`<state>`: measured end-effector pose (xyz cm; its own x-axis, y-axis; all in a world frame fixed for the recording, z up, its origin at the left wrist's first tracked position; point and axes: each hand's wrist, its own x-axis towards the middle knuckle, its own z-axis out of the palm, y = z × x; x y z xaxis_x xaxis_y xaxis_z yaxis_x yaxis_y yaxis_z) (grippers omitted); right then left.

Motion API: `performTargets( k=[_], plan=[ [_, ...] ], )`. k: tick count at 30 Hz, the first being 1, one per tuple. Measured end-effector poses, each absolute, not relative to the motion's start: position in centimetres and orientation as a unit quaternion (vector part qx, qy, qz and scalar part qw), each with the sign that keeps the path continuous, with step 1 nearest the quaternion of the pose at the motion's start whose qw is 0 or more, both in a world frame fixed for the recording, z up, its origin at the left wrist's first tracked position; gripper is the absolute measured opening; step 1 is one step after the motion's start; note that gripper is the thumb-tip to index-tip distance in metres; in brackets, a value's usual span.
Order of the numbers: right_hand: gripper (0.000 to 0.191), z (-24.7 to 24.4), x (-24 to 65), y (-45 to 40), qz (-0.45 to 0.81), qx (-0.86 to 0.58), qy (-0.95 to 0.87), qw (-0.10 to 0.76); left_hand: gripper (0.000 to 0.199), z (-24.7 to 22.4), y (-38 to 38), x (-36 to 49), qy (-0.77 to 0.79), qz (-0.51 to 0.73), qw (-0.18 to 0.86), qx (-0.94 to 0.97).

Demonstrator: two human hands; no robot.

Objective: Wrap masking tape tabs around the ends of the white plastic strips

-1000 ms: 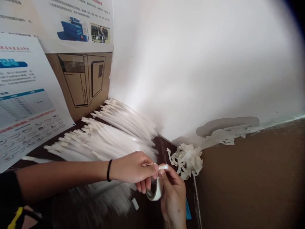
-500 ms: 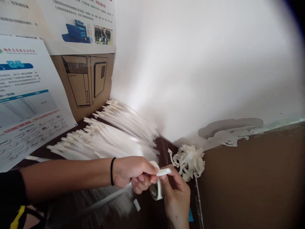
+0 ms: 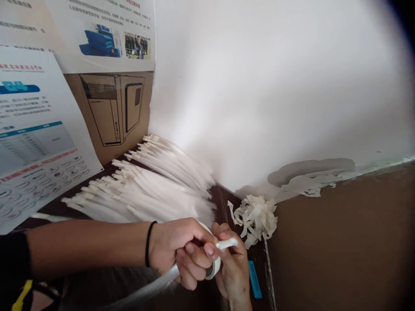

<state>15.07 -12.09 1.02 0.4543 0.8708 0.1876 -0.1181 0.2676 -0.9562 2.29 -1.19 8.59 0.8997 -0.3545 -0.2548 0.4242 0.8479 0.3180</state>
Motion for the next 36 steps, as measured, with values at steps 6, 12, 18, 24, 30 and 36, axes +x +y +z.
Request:
performTargets(
  k=[6, 12, 18, 24, 30, 36],
  plan=[
    [0.024, 1.5, 14.8, -12.0, 0.35, -0.504, -0.378, 0.693, 0.025, 8.0, -1.0, 2.8, 0.166, -0.187, 0.901, 0.355],
    [0.018, 0.8, 15.4, -12.3, 0.323, -0.569, -0.375, 0.656, 0.032, 8.3, -1.2, 2.9, 0.227, -0.046, 0.776, 0.587],
    [0.016, 0.8, 15.4, -12.4, 0.294, -0.601, -0.416, 0.615, 0.035, 8.0, -1.3, 2.8, 0.24, -0.003, 0.742, 0.626],
    [0.01, 1.4, 16.0, -12.2, 0.267, -0.604, -0.489, 0.57, 0.043, 7.9, -0.6, 3.0, 0.238, 0.001, 0.838, 0.49],
    [0.011, 1.6, 16.4, -11.9, 0.271, -0.601, -0.519, 0.544, 0.04, 8.4, -0.6, 2.7, 0.218, -0.082, 0.898, 0.374],
    [0.014, 1.0, 16.0, -11.8, 0.285, -0.587, -0.485, 0.582, 0.029, 8.2, -0.5, 2.8, 0.228, -0.106, 0.91, 0.33]
  ],
)
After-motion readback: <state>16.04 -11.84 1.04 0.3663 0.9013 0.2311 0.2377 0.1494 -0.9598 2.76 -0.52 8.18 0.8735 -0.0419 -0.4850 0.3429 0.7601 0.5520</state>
